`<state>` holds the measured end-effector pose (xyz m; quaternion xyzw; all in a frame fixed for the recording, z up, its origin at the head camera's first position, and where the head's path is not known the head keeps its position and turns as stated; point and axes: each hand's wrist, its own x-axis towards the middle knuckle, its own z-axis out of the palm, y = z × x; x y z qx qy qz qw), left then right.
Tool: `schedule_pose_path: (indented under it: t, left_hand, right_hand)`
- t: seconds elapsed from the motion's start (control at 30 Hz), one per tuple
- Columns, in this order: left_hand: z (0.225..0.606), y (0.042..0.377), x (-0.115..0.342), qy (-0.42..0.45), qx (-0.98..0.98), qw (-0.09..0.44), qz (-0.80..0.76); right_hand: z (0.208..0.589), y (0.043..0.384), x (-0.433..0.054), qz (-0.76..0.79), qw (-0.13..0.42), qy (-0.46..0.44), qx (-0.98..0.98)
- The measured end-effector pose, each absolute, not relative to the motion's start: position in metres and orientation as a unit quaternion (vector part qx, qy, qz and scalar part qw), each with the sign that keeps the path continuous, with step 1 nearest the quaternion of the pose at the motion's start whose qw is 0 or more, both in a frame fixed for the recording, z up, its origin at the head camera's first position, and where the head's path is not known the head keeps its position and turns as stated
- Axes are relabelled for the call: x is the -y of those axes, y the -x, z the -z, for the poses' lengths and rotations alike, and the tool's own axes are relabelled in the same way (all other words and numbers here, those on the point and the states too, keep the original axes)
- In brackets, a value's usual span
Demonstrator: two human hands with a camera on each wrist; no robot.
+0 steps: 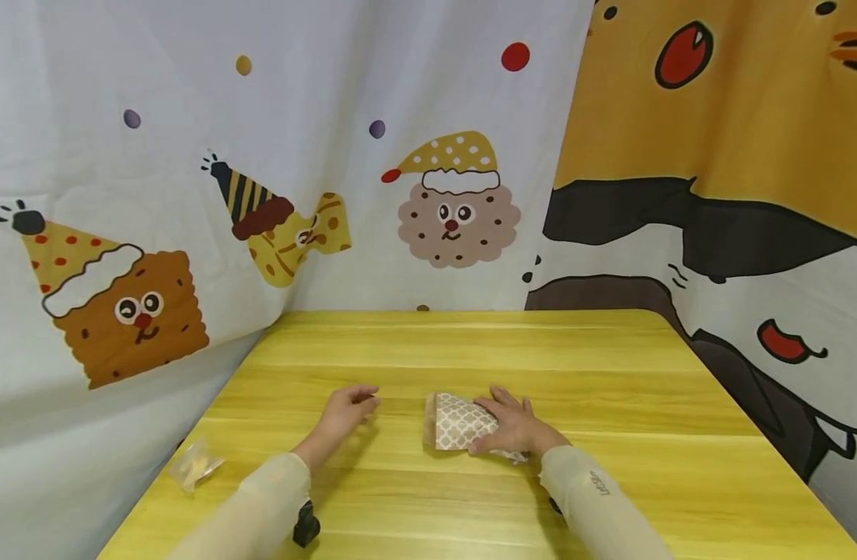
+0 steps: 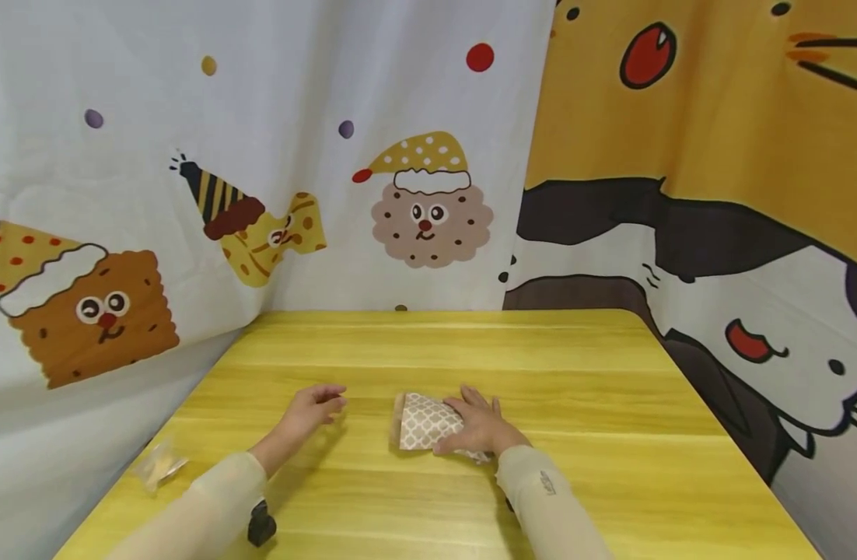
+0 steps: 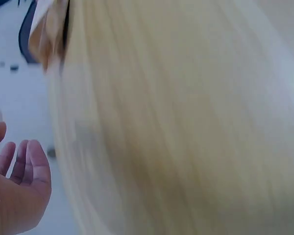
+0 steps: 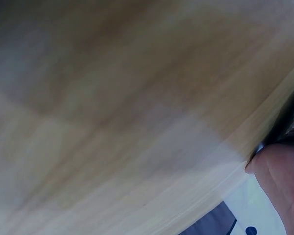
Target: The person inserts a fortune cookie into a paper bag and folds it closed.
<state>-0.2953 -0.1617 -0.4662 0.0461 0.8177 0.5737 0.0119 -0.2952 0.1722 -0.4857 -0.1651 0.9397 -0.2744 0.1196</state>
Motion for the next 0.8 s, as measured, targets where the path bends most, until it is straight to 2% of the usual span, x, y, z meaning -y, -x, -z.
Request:
schedule_pose_path:
  t: [0.5,0.63,0.8]
  left_hand:
    - [0.437,0.284,0.315,0.114,-0.897,-0.088,-0.417]
    - [0.439,0.273,0.340,0.171,-0.887,-0.127,-0.409]
    - [0.449,0.261,0.353,0.233,-0.872,-0.134,-0.410]
  right_hand:
    - [0.486,0.294,-0.173,0.273,0.119,0.166,-0.940]
    - [0.485,0.294,-0.173,0.272,0.119,0.164,-0.941]
    - [0.485,0.294,-0.173,0.273,0.117,0.161,-0.941]
